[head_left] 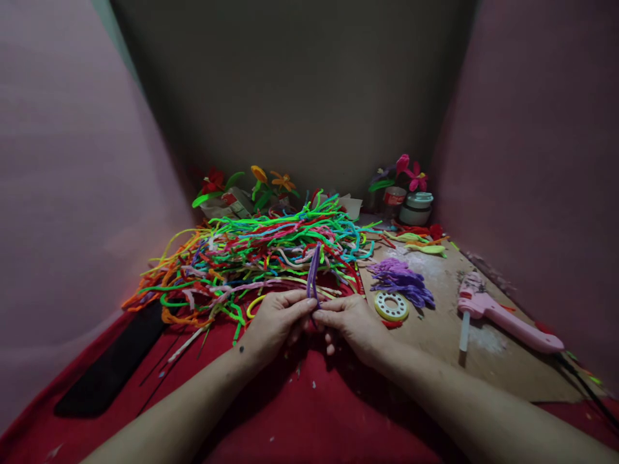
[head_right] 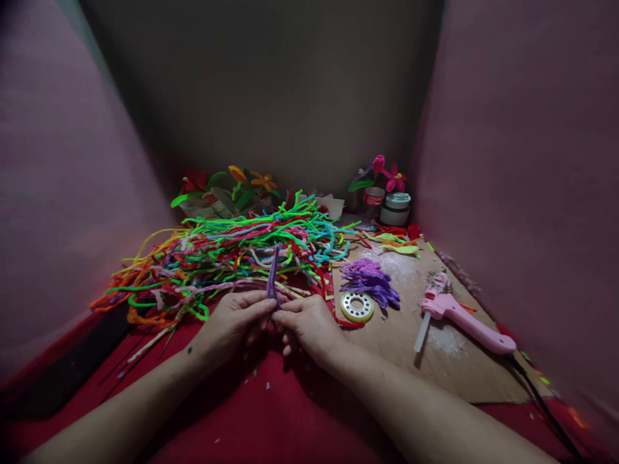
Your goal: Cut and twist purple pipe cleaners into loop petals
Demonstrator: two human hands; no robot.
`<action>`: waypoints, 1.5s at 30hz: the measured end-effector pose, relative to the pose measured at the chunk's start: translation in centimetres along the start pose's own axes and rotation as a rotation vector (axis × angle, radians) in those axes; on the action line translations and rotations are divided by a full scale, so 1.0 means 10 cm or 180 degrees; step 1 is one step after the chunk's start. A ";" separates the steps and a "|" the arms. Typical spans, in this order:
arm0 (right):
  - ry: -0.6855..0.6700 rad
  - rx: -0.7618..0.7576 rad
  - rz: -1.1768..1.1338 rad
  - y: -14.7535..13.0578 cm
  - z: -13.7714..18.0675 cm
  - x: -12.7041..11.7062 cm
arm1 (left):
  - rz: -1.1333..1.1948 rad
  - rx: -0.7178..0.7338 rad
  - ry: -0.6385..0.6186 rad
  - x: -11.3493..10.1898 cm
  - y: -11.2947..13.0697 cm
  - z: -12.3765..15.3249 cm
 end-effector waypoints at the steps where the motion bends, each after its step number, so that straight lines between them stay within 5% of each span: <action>1: -0.0011 0.0011 0.0011 0.01 0.00 0.00 | 0.0024 -0.0004 0.0043 -0.01 -0.01 0.00; 21: -0.0301 0.0122 0.0134 0.00 0.01 0.02 | 0.0151 0.0012 -0.0095 0.01 -0.01 0.03; 26: -0.0667 -0.0094 -0.0652 0.02 0.00 0.06 | 0.0532 0.0088 0.0038 -0.05 0.00 0.00; 31: -0.1069 0.0207 -0.1496 0.09 -0.01 0.12 | 0.1091 0.0158 0.0073 -0.10 -0.01 -0.02; 45: -0.0468 0.0139 -0.1683 0.09 -0.02 0.08 | 0.0997 0.0460 0.0316 -0.05 0.05 0.03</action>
Point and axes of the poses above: each hand's wrist, its own z-axis away from the middle knuckle, its own x-axis out of the palm, y = z × x, the point moved 5 cm from there along -z, towards the middle knuckle, and after that the axes turned 11 degrees about -y, right-handed, at the moved point
